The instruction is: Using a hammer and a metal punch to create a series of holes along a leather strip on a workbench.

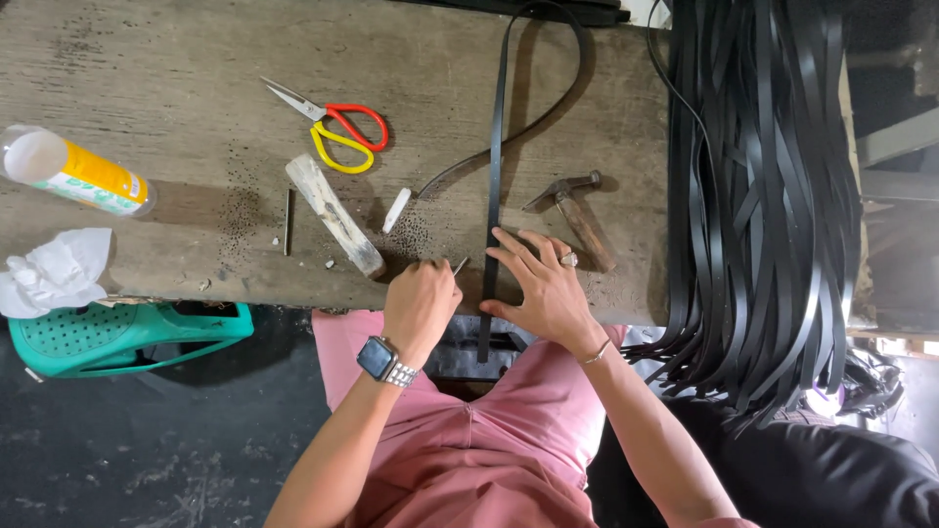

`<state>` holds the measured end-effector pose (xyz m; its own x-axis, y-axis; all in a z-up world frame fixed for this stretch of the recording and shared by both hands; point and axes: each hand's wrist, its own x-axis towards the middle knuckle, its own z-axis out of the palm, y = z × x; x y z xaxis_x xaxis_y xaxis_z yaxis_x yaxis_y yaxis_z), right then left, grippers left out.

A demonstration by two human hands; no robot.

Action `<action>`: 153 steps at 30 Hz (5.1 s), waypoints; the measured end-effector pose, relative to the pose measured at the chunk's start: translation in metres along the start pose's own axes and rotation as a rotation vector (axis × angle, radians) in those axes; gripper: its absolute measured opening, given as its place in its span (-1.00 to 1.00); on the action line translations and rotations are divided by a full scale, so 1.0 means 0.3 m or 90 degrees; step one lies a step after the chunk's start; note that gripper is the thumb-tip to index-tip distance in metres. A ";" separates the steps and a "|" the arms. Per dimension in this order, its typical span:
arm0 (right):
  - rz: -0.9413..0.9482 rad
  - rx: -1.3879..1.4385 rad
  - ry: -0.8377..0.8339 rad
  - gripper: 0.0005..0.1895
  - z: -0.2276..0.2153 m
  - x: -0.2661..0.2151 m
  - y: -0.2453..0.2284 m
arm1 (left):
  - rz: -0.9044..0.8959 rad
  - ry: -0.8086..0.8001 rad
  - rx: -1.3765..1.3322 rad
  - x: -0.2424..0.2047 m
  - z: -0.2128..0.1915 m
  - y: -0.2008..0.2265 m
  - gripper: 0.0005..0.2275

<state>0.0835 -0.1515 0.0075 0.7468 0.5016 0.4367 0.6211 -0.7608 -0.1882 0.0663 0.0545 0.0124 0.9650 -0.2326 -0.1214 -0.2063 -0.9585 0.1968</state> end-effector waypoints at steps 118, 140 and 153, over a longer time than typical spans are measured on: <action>0.546 0.429 -0.018 -0.75 -0.042 -0.044 -0.395 | -0.205 0.025 -1.270 -0.230 0.122 0.019 -0.74; 0.681 0.758 0.103 -0.79 -0.085 -0.034 -0.418 | -0.068 0.198 -1.147 -0.314 0.035 0.041 -0.74; 0.674 0.804 0.032 -0.74 -0.127 0.090 -0.432 | -0.145 0.140 -1.175 -0.306 0.056 0.037 -0.72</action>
<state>0.0141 -0.0550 0.0772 0.9461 -0.0218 -0.3232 -0.3209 0.0735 -0.9443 -0.0274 0.0625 0.0094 0.9770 0.0247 -0.2117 0.1803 0.4338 0.8828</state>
